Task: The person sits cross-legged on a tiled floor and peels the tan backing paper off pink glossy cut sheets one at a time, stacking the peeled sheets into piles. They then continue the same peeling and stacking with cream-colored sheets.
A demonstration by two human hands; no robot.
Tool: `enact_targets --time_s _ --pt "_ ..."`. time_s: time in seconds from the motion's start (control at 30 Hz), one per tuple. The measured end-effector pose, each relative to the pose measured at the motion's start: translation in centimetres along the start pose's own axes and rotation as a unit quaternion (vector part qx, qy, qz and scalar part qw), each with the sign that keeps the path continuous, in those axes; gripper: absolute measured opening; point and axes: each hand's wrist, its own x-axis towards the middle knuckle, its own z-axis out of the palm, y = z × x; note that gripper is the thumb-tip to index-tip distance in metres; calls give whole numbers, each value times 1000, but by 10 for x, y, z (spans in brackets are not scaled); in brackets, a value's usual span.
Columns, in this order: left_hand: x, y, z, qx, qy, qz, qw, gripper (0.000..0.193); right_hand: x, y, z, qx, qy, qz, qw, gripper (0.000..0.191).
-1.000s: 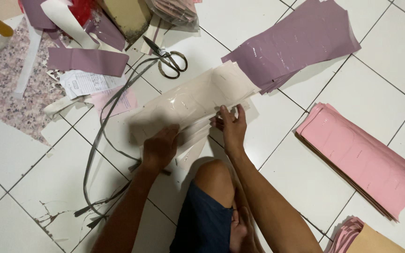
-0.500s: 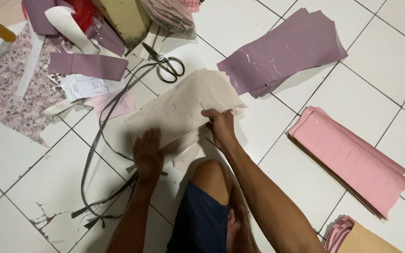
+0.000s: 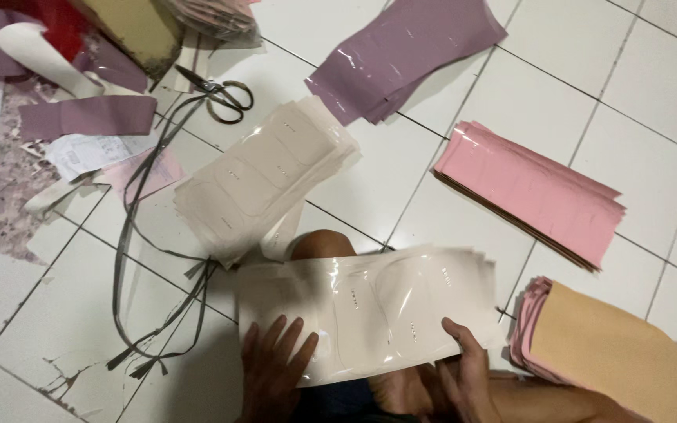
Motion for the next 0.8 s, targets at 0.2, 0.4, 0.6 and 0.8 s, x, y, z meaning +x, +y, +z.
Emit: enact_targets --time_s 0.2,0.4,0.6,0.8 --pt "-23 -6 1 -141 -162 -15 977 74 -9 9 -63 -95 61 -73 991 76" --pt "12 -55 16 -457 -115 -494 731 86 1 18 -73 -18 -18 -55 998 63" --pt "16 -65 3 -544 -109 -536 636 53 0 25 -90 -17 -19 -91 996 57" --pt "22 -29 -3 -504 -196 -446 714 30 -34 27 -135 -37 59 -157 985 48"
